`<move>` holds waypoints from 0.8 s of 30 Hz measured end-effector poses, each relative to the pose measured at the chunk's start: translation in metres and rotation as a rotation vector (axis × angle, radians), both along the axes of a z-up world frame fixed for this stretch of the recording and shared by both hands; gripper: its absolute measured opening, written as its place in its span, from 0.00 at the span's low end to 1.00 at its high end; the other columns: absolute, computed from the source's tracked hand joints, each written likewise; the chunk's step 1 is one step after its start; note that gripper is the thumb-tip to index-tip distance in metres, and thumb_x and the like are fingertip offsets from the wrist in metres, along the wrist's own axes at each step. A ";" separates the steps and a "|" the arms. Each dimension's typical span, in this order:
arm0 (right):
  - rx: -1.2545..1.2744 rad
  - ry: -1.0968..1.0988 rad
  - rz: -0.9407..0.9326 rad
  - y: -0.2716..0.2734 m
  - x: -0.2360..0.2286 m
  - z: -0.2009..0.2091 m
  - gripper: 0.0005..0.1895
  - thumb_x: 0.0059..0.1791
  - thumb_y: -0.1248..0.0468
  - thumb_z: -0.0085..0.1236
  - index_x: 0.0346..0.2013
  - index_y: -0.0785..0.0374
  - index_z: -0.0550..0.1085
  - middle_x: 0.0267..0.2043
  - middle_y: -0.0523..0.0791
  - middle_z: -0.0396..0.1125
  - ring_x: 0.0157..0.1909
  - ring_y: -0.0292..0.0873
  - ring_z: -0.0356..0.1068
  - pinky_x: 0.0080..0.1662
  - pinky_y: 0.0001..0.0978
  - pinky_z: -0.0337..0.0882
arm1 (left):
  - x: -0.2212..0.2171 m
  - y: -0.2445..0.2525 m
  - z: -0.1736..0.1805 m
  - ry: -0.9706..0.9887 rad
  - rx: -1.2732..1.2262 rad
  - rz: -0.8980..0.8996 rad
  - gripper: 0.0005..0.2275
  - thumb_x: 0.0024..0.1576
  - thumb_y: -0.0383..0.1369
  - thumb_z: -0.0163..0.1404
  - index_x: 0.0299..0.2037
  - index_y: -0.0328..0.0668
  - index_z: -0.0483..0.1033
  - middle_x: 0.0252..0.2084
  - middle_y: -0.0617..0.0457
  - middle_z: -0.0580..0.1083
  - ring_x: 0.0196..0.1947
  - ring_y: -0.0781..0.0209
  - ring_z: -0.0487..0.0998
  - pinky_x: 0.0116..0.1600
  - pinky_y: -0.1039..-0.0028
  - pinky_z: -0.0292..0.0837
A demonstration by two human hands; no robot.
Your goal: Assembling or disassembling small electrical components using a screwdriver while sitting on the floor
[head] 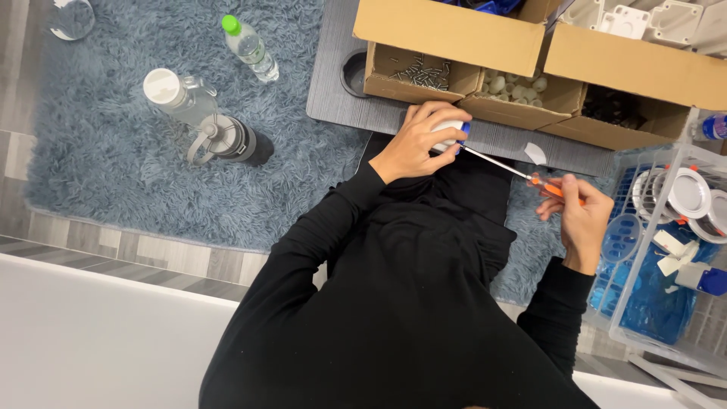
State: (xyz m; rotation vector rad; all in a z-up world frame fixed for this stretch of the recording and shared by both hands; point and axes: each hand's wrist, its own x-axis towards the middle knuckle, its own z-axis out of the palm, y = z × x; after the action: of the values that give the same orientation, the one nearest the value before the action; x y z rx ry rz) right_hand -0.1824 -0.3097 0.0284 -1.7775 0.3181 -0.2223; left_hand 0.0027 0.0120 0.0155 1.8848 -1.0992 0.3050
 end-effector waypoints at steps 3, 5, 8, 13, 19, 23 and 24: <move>0.058 -0.042 -0.018 -0.006 -0.002 -0.006 0.11 0.68 0.67 0.55 0.51 0.76 0.76 0.36 0.59 0.72 0.30 0.48 0.74 0.34 0.30 0.77 | 0.000 0.000 -0.002 -0.002 -0.001 0.001 0.06 0.64 0.33 0.57 0.50 0.56 0.82 0.66 0.61 0.75 0.67 0.51 0.72 0.58 0.55 0.61; 0.057 -0.089 0.004 -0.008 -0.004 -0.007 0.08 0.66 0.70 0.59 0.56 0.76 0.75 0.42 0.59 0.74 0.36 0.48 0.77 0.40 0.31 0.81 | 0.000 0.000 -0.003 -0.003 -0.002 -0.005 0.06 0.65 0.33 0.57 0.50 0.56 0.82 0.66 0.61 0.75 0.67 0.51 0.72 0.59 0.55 0.61; 0.089 -0.140 -0.025 -0.012 -0.004 -0.009 0.10 0.60 0.69 0.65 0.54 0.71 0.76 0.51 0.55 0.75 0.49 0.51 0.80 0.46 0.33 0.84 | 0.001 -0.001 -0.004 -0.002 0.001 -0.003 0.06 0.65 0.34 0.57 0.50 0.56 0.82 0.66 0.62 0.75 0.67 0.51 0.72 0.60 0.56 0.60; 0.013 -0.171 0.065 0.001 0.000 0.009 0.13 0.61 0.69 0.61 0.60 0.74 0.75 0.57 0.57 0.73 0.58 0.51 0.77 0.64 0.40 0.83 | 0.000 -0.001 -0.001 -0.019 -0.009 0.011 0.05 0.65 0.34 0.57 0.49 0.56 0.82 0.65 0.61 0.75 0.66 0.50 0.73 0.59 0.56 0.60; 0.065 -0.063 -0.077 0.002 0.004 0.000 0.14 0.70 0.63 0.53 0.49 0.75 0.75 0.36 0.58 0.73 0.23 0.43 0.68 0.27 0.28 0.69 | -0.001 0.000 -0.001 -0.038 -0.006 0.015 0.05 0.65 0.35 0.56 0.50 0.56 0.81 0.65 0.61 0.76 0.66 0.50 0.73 0.58 0.55 0.61; 0.092 -0.099 -0.109 -0.009 0.001 -0.009 0.08 0.66 0.67 0.60 0.51 0.71 0.75 0.39 0.56 0.74 0.32 0.43 0.75 0.36 0.27 0.77 | -0.001 -0.001 0.001 -0.051 -0.018 0.018 0.05 0.65 0.35 0.56 0.49 0.56 0.81 0.65 0.61 0.76 0.66 0.51 0.73 0.59 0.56 0.61; 0.107 -0.133 -0.075 -0.012 -0.001 -0.009 0.07 0.64 0.68 0.62 0.51 0.71 0.75 0.44 0.56 0.75 0.39 0.46 0.78 0.39 0.28 0.79 | -0.002 -0.001 0.001 -0.051 -0.017 0.020 0.05 0.66 0.35 0.55 0.49 0.56 0.81 0.64 0.61 0.76 0.66 0.51 0.73 0.59 0.56 0.61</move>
State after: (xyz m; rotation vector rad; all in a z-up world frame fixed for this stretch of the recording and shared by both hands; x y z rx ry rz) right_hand -0.1830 -0.3214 0.0192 -1.6382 0.2958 -0.3695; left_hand 0.0011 0.0113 0.0162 1.8837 -1.1086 0.3744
